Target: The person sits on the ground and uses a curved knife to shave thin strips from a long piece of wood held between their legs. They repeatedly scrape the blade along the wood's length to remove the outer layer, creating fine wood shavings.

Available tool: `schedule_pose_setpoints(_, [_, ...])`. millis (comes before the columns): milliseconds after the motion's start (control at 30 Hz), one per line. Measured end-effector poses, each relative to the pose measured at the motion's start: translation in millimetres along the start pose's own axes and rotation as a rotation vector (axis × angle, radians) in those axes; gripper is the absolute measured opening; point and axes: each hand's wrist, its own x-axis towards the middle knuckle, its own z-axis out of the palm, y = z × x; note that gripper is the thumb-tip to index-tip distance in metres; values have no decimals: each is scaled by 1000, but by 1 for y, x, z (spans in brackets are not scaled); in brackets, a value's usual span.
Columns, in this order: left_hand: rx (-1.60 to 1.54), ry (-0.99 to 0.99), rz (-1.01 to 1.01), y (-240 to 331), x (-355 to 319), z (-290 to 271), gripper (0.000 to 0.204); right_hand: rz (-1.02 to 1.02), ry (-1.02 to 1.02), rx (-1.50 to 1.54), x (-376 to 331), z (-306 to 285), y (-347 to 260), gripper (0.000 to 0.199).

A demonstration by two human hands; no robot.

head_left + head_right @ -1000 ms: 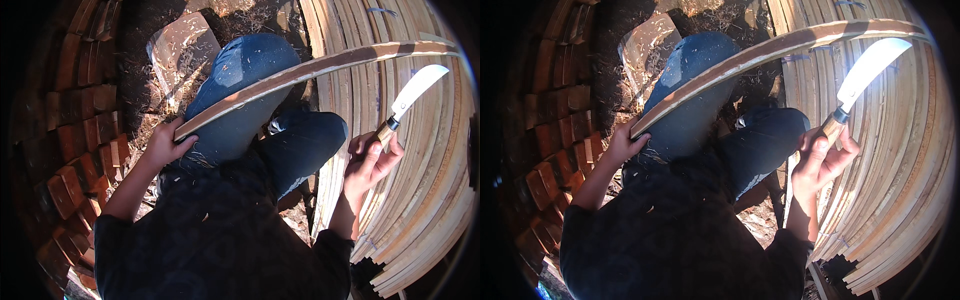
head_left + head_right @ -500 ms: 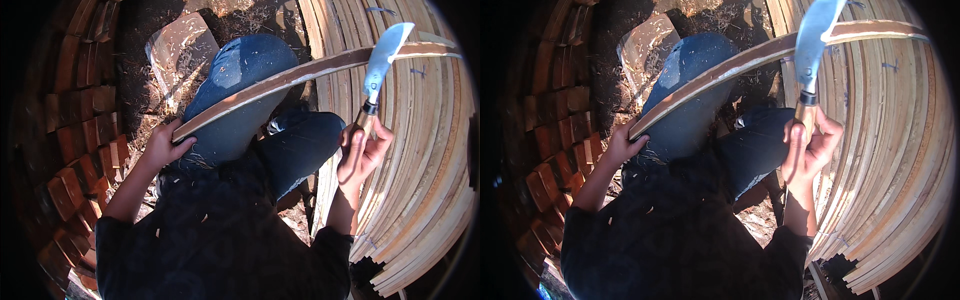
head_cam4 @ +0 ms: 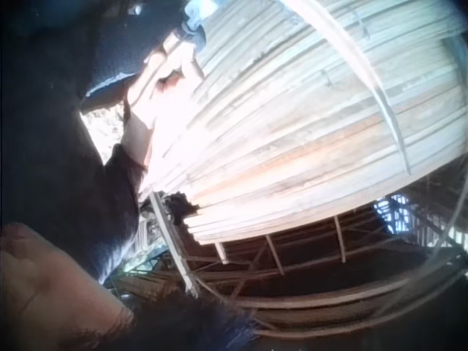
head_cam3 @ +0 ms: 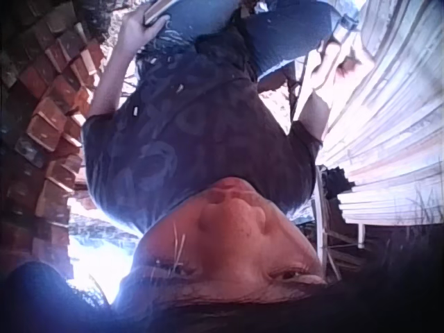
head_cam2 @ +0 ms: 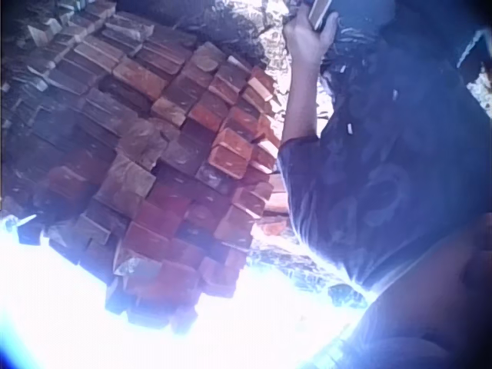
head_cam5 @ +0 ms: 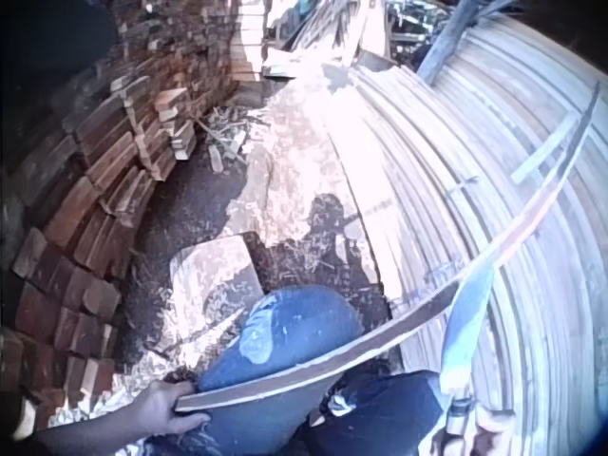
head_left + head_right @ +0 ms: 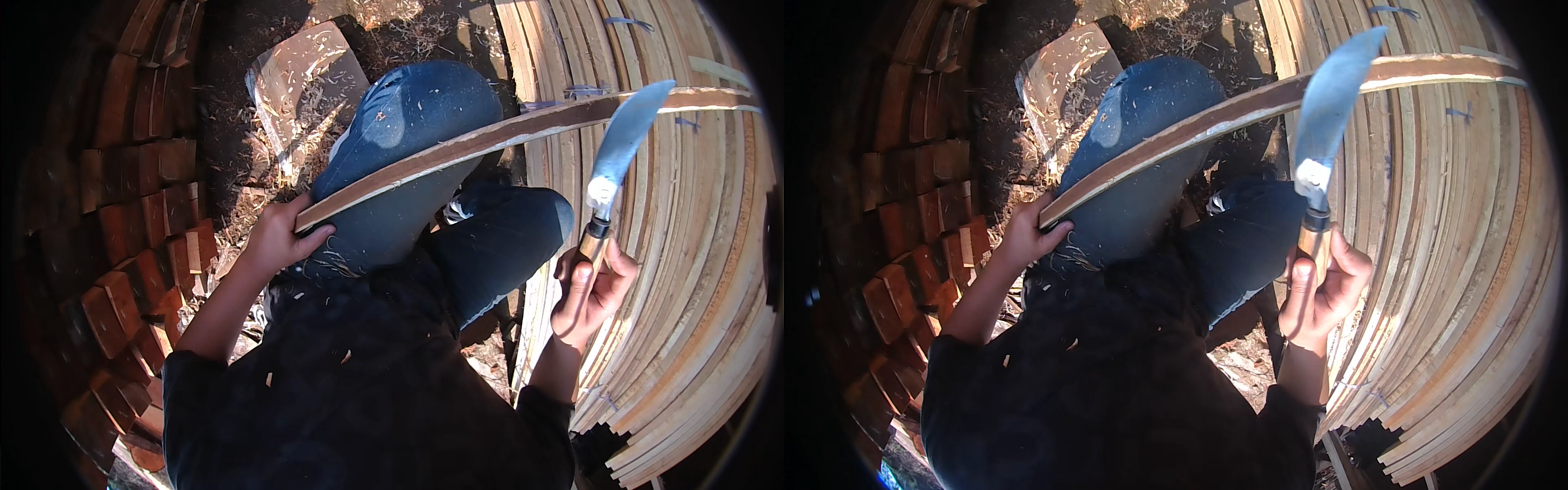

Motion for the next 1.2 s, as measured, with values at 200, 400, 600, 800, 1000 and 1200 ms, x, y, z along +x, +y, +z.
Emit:
schedule_pose_setpoints(200, [-1,0,-6,2,-4,0,36,6,-211,-383,3,7,-3,37])
schedule_pose_setpoints(400, [-12,-11,22,1,2,-1,37,59,-59,-60,2,14,9,36])
schedule_pose_setpoints(600, [-22,-52,-1,1,4,-4,37,-38,77,97,9,21,22,33])
schedule_pose_setpoints(800, [-31,-8,11,1,-1,-1,39,-71,155,284,26,-24,6,29])
schedule_pose_setpoints(1000, [7,2,29,1,2,-1,39,-58,-374,-370,21,7,19,37])
schedule_pose_setpoints(1200, [12,38,70,-2,-1,-1,38,-74,42,269,25,8,21,37])
